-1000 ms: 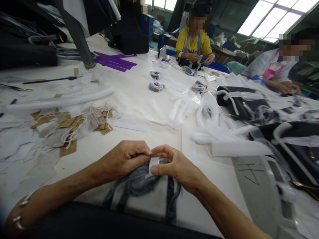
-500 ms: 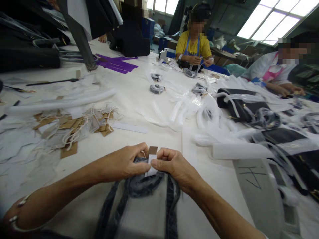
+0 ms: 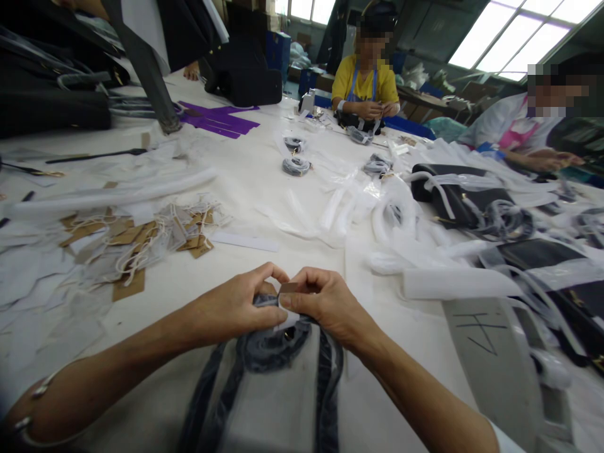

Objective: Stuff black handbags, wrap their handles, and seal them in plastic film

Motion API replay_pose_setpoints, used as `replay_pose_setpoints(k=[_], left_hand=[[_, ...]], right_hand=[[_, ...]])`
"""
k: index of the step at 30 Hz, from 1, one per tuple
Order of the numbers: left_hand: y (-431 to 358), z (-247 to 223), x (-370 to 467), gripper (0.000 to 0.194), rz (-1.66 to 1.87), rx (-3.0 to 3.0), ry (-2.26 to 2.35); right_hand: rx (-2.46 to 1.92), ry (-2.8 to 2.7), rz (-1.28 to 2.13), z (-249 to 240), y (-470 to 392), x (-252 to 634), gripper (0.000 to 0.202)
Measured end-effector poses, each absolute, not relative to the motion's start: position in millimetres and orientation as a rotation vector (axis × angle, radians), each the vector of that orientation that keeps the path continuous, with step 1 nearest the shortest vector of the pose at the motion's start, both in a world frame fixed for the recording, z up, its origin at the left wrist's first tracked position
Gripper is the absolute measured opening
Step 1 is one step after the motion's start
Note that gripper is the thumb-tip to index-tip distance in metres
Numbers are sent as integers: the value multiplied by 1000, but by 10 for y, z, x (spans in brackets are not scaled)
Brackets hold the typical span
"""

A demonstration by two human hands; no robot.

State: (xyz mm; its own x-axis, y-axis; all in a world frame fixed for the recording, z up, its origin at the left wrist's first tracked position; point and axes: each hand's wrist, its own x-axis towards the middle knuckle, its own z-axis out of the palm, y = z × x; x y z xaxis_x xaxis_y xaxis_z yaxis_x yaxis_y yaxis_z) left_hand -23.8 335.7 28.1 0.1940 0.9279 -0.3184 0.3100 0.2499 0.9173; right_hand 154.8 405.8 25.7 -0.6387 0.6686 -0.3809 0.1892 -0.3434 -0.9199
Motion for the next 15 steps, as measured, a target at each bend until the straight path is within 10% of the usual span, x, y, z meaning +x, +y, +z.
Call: replay_pose_setpoints(k=[15], left_hand=[[3444,118,-283,35,776,777,1053]], right_hand=[[-342,-2599,636,276,4054,1753,19]])
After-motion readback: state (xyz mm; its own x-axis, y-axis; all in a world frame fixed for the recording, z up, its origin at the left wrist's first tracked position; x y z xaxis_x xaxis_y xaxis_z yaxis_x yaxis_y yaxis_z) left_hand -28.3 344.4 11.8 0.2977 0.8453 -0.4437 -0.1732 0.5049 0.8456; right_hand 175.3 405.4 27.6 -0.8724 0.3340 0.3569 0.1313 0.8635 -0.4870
